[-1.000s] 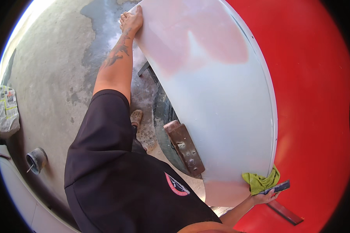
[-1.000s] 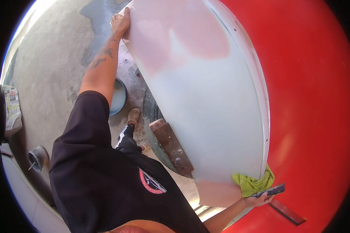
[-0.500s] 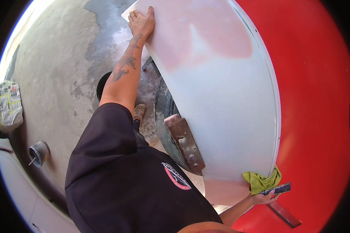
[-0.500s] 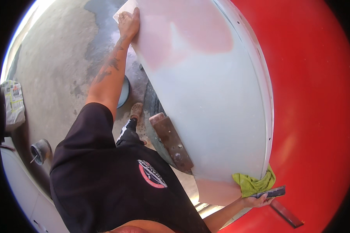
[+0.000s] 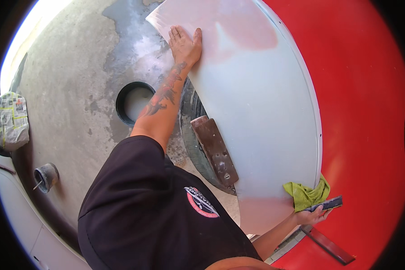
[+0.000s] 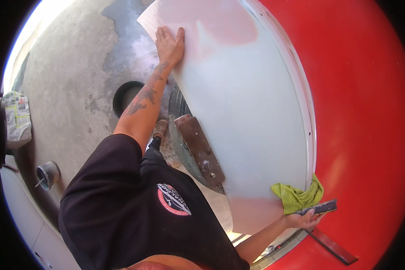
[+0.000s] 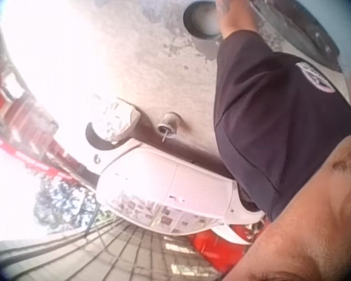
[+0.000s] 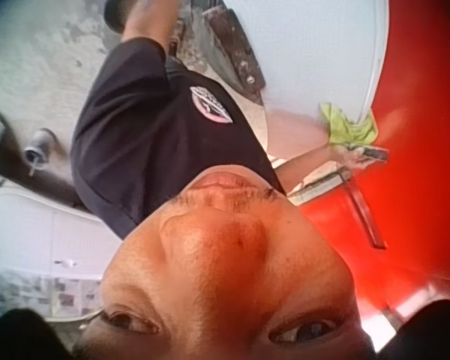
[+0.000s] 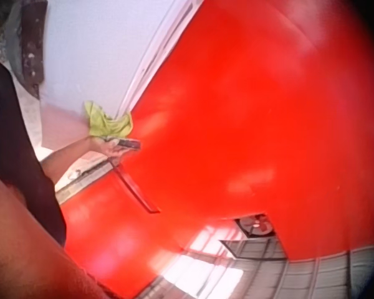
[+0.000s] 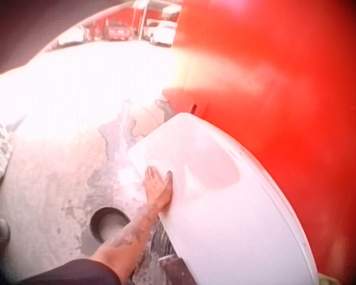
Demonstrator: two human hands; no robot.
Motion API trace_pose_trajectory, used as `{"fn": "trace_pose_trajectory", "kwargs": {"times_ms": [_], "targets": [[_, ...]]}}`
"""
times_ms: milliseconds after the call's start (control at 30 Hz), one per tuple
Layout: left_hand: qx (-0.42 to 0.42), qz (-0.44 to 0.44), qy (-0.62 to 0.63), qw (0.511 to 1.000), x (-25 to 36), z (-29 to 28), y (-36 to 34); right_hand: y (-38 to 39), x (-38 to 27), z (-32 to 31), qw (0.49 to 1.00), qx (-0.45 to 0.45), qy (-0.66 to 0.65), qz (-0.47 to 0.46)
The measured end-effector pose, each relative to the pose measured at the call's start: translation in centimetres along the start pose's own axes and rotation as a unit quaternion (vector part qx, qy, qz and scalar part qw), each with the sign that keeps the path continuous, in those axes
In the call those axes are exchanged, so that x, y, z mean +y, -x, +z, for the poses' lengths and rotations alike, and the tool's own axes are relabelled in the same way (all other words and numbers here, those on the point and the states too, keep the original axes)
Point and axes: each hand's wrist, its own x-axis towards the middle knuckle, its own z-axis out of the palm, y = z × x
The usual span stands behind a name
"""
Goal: The person wet sands a car panel with a sanding block, washes and wipes the panel using a cloth dipped in a bucket of water, and feels the surface by hand.
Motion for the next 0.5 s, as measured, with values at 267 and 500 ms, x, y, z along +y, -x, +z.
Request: {"fn": "trace_pose_trajectory", "kwargs": {"times_ms": [267,500], "targets": [[-0.013,0.027,0.006,1.000,2.5,-0.6,6.0,0.1,0.5,-0.2,0.999,-0.008,-0.044,-0.013],[-0.084,0.016,0.011,0.996,5.6,-1.7,11.0,0.1,1.2,-0.7,0.998,-0.008,-0.059,-0.017]]}}
